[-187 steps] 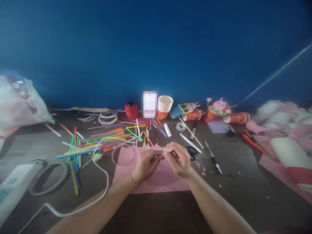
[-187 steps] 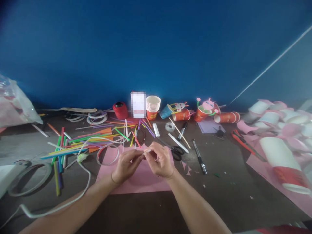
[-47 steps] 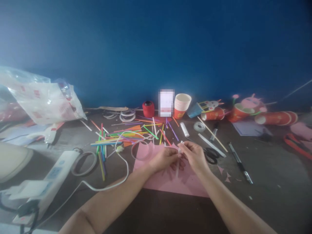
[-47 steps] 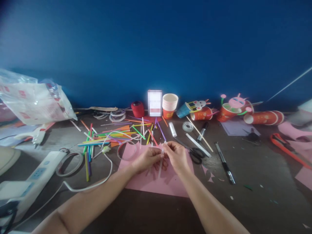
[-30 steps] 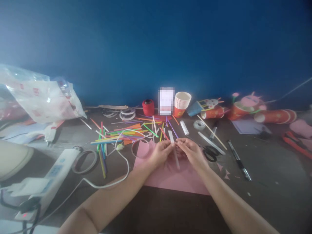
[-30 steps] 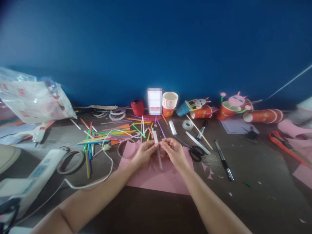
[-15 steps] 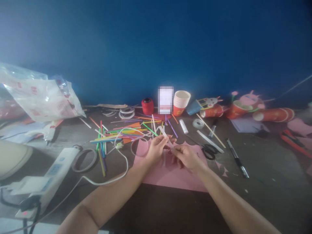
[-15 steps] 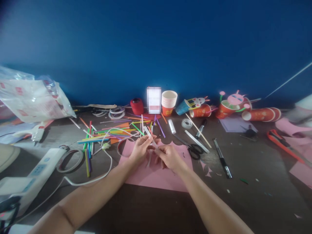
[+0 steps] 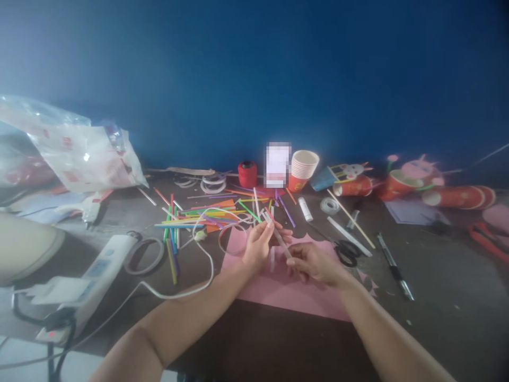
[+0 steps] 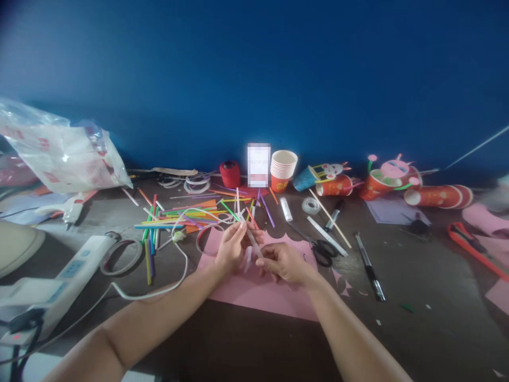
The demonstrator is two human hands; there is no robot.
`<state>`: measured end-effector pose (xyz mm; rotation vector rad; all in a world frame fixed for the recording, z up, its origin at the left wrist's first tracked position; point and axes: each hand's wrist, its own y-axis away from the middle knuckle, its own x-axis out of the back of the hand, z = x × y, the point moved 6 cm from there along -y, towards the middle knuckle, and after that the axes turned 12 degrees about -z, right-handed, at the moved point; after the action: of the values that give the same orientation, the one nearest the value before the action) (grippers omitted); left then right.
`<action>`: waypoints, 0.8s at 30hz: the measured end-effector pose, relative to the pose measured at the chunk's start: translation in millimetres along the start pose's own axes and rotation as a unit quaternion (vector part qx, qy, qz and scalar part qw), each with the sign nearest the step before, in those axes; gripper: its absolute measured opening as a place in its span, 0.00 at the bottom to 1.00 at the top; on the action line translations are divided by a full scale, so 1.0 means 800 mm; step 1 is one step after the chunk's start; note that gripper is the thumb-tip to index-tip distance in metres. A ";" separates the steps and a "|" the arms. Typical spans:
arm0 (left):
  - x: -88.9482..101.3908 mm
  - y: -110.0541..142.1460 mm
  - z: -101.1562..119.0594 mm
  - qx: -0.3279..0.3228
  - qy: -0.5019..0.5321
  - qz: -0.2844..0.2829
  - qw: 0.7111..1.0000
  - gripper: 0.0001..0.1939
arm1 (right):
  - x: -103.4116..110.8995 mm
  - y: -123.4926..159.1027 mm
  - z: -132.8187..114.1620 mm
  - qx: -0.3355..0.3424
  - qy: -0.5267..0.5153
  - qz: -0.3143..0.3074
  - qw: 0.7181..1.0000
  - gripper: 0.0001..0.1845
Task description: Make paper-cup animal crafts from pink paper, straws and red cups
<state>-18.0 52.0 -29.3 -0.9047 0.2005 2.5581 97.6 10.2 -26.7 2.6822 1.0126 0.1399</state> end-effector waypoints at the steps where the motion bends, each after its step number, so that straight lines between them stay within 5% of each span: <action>1: -0.001 0.000 -0.001 0.014 0.030 -0.014 0.999 0.13 | 0.003 0.002 -0.002 0.017 -0.011 -0.013 1.000 0.19; 5: -0.020 0.008 -0.009 0.163 0.090 -0.180 0.966 0.16 | 0.028 0.010 -0.006 0.054 -0.006 0.042 0.998 0.19; 10: -0.044 0.050 -0.015 0.371 0.032 -0.422 0.827 0.18 | 0.036 0.007 -0.024 0.039 0.182 0.199 0.962 0.11; 15: -0.047 0.062 -0.015 0.427 -0.034 -0.463 0.776 0.19 | -0.012 -0.039 -0.061 -0.029 0.435 0.091 0.895 0.11; 20: -0.054 0.062 -0.009 0.419 -0.073 -0.513 0.746 0.14 | -0.026 -0.093 -0.082 -0.101 0.534 0.121 0.831 0.16; 22: -0.054 0.066 -0.011 0.433 -0.073 -0.534 0.722 0.13 | -0.029 -0.109 -0.078 -0.107 0.542 0.132 0.823 0.19; 24: -0.050 0.062 -0.014 0.418 -0.083 -0.523 0.738 0.13 | -0.029 -0.117 -0.072 -0.108 0.539 0.137 0.824 0.18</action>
<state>-4.8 -9.7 -13.2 -0.2479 0.5415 1.2256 10.1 74.7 1.8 2.3943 0.7118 1.8508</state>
